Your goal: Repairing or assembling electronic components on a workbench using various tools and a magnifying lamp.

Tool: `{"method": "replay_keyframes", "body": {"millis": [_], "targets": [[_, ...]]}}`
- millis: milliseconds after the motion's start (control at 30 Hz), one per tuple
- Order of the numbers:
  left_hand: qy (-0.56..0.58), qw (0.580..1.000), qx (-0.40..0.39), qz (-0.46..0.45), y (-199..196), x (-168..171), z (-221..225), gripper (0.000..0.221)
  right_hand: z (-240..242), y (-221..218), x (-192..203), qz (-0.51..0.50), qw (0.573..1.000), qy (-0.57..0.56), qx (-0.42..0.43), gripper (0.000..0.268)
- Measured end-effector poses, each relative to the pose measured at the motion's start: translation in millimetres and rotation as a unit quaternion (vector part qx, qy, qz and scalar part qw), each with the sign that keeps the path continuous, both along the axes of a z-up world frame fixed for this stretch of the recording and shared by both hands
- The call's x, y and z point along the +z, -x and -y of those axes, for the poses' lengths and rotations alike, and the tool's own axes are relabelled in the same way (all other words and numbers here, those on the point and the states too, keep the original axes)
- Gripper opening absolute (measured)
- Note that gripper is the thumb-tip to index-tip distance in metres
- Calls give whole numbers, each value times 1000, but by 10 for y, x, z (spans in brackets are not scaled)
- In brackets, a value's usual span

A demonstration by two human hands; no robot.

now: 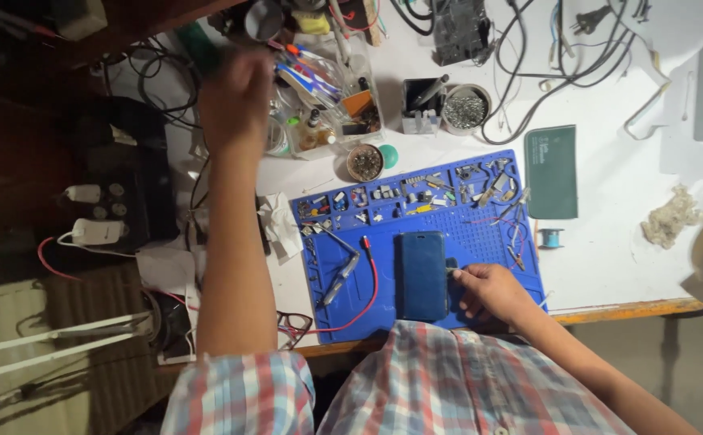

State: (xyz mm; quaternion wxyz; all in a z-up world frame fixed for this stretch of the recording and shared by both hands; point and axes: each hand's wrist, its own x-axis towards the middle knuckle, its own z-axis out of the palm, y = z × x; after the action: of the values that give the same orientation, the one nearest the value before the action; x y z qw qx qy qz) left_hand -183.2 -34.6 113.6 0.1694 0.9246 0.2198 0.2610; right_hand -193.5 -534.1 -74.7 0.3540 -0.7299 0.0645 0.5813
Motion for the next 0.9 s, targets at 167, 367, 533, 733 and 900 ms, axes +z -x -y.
{"method": "replay_keyframes", "body": {"millis": [167, 367, 533, 733, 900], "targets": [[221, 967, 54, -113, 920, -145, 1485, 31, -13, 17, 176, 46, 998, -6, 40, 43], [325, 913, 12, -246, 1958, -985, 2780, 32, 231, 70, -256, 25, 993, -103, 59, 31], [347, 880, 63, -319, 2336, -892, 3431, 34, 676, -175, 19, -38, 977, -208, 19, 22], [358, 854, 81, -369, 2150, -516, 3954, 44, 1420, -815, 225, 313, 932, -39, 178, 34], [342, 855, 56, -384, 1993, -584, 4243, 46, 1333, -1103, 592, 486, 838, -16, 248, 53]]}}
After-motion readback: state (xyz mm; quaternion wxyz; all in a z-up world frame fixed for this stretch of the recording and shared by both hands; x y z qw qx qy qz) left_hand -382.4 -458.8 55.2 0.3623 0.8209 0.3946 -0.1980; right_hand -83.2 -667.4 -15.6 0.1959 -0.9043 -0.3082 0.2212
